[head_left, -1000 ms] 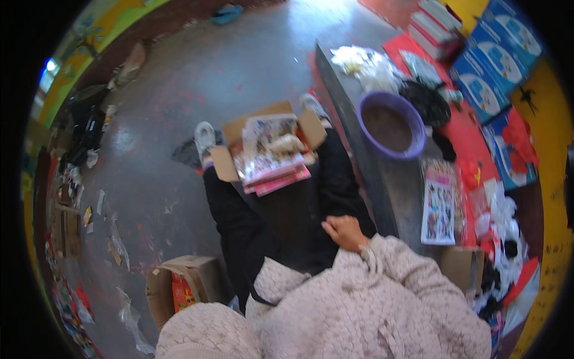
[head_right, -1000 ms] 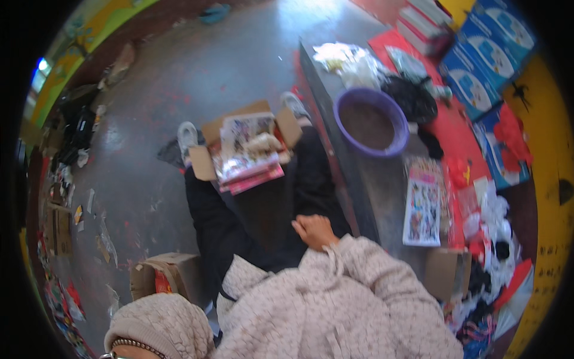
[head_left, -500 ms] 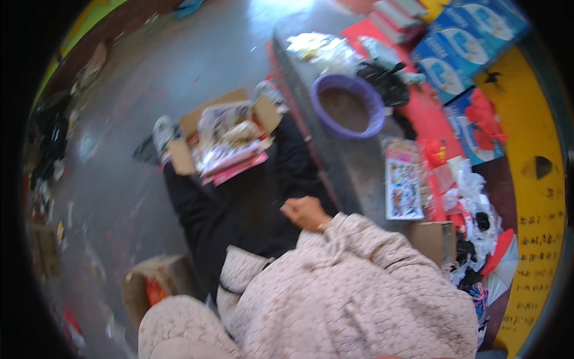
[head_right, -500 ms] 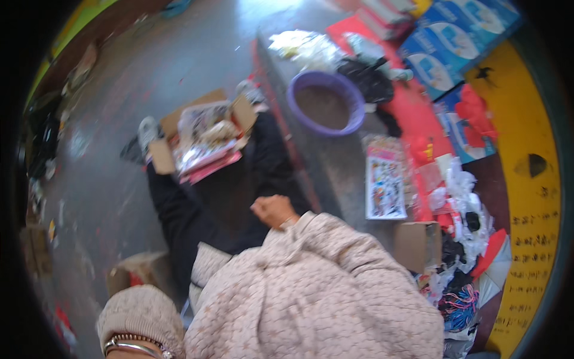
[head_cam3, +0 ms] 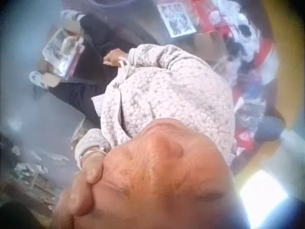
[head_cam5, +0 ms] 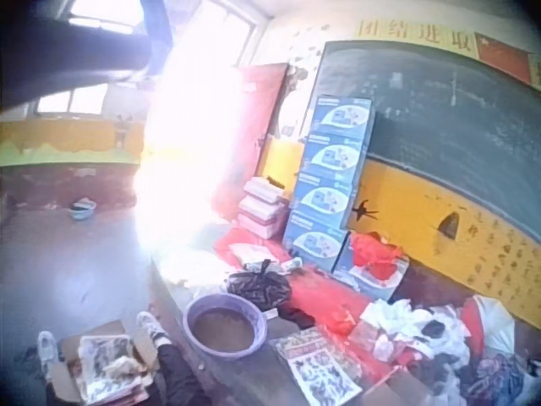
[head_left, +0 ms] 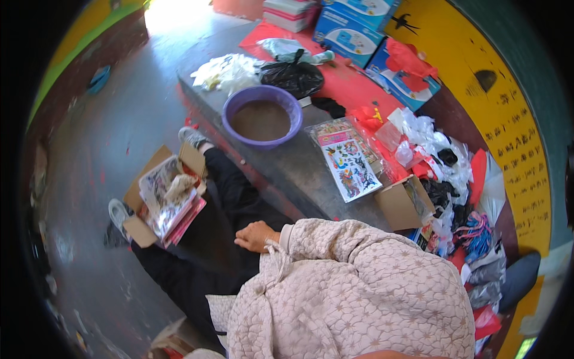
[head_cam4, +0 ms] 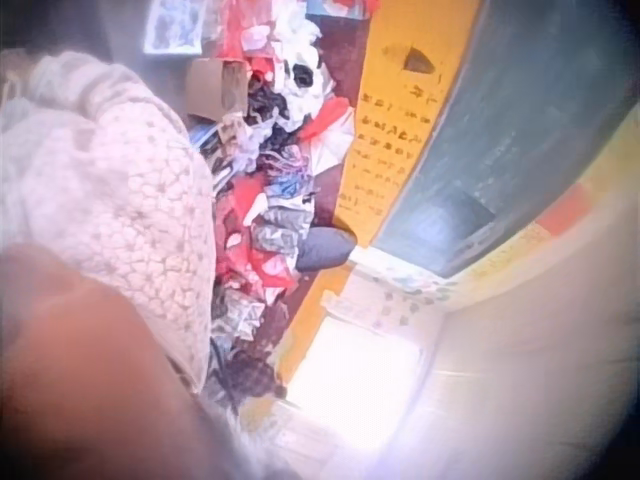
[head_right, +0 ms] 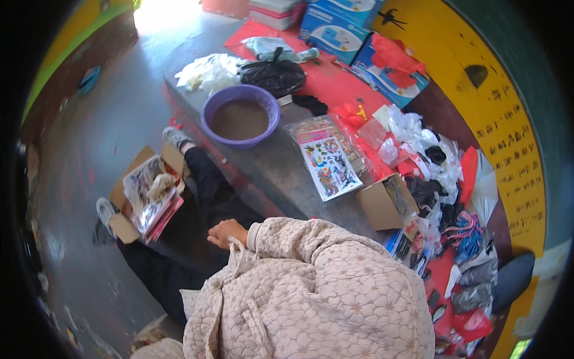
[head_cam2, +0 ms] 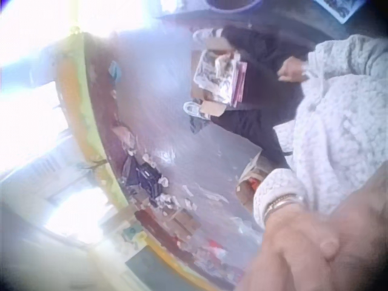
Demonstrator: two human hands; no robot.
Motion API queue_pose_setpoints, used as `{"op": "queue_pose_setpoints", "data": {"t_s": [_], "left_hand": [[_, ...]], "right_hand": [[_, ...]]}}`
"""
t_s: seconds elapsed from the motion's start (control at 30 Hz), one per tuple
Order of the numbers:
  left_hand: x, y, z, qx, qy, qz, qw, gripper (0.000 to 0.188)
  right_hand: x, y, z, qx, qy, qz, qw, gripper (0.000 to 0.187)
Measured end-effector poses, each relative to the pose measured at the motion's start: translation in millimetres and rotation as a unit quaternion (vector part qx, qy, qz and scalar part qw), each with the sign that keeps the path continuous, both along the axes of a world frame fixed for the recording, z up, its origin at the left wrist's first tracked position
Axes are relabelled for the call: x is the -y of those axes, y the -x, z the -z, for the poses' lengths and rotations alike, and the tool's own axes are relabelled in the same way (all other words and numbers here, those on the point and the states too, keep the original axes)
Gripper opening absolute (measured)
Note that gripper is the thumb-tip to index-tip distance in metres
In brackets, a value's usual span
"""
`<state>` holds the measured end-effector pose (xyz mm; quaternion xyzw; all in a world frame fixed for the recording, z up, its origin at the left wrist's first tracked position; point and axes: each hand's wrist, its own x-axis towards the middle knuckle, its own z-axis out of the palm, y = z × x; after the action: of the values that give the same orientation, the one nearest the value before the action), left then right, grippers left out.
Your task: The person sits on the floor and repeatedly picks up sheets of decorative stickers, wipes them with a cloth, and places them into a cardboard box. The person handles the sheets one at a time, turning them over and wiping both sides before stacking them.
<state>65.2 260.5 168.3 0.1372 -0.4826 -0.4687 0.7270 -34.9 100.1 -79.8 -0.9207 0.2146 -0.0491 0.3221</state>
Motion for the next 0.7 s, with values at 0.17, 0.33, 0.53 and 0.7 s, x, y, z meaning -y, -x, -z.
{"op": "queue_pose_setpoints", "data": {"t_s": [0.17, 0.33, 0.53, 0.7], "left_hand": [[-5.0, 0.7, -20.9, -0.015, 0.203, 0.029, 0.979, 0.038], [-24.0, -12.2, -33.9, -0.041, 0.188, 0.14, 0.971, 0.033], [-4.4, 15.1, -65.9, -0.056, -0.011, 0.016, 0.998, 0.037], [-16.3, 29.2, -53.9, -0.035, -0.006, 0.035, 0.999, 0.036]], "right_hand": [[2.7, 0.7, 7.8, 0.011, -0.009, -0.012, 1.0, 0.027], [6.8, -4.3, 9.6, -0.002, -0.012, -0.016, 1.0, 0.028], [4.4, -2.6, 8.3, 0.01, 0.036, -0.003, 0.999, 0.029], [-0.3, -4.8, -2.3, 0.004, -0.002, 0.007, 1.0, 0.027]]}}
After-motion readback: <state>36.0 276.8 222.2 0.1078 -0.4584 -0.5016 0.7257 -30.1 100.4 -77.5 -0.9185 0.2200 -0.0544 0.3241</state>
